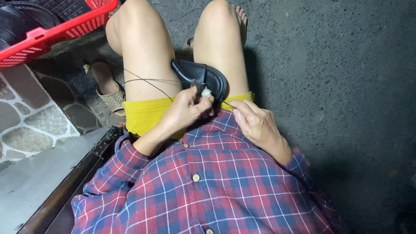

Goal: Hand-stitching the sole of a black sandal using an awl and thread to repair it.

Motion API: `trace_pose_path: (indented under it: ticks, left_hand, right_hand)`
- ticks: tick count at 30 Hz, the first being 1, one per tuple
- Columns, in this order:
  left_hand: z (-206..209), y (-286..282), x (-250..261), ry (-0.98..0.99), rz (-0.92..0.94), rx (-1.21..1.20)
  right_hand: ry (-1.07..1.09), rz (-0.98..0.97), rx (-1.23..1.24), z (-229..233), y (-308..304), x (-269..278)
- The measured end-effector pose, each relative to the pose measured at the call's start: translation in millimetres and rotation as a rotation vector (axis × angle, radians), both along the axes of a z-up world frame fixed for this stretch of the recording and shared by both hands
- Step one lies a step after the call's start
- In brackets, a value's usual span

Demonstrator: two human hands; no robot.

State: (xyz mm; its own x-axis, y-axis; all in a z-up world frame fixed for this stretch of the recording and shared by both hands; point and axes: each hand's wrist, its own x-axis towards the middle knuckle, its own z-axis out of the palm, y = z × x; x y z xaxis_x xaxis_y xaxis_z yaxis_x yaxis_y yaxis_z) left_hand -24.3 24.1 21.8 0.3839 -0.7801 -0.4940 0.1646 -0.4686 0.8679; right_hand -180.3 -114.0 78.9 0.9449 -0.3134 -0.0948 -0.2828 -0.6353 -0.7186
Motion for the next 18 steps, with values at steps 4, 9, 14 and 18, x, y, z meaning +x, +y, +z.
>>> trace_pose_path:
  ticks: [4, 9, 14, 18]
  left_hand:
    - [0.5, -0.6, 2.3, 0.320, 0.088, -0.139]
    - [11.6, 0.7, 7.9, 0.252, 0.097, -0.109]
    - [38.7, -2.3, 19.0, -0.328, 0.099, -0.482]
    - [9.7, -3.2, 17.7, -0.577, 0.005, -0.608]
  right_hand:
    - [0.142, 0.065, -0.121, -1.5, 2.1, 1.9]
    - [0.051, -0.251, 0.876, -18.5, -25.7, -21.4]
    - [-0.603, -0.644, 1.466, -1.7, -181.9, -130.0]
    - [-0.928, -1.231, 0.673, 20.0, -167.0, -73.2]
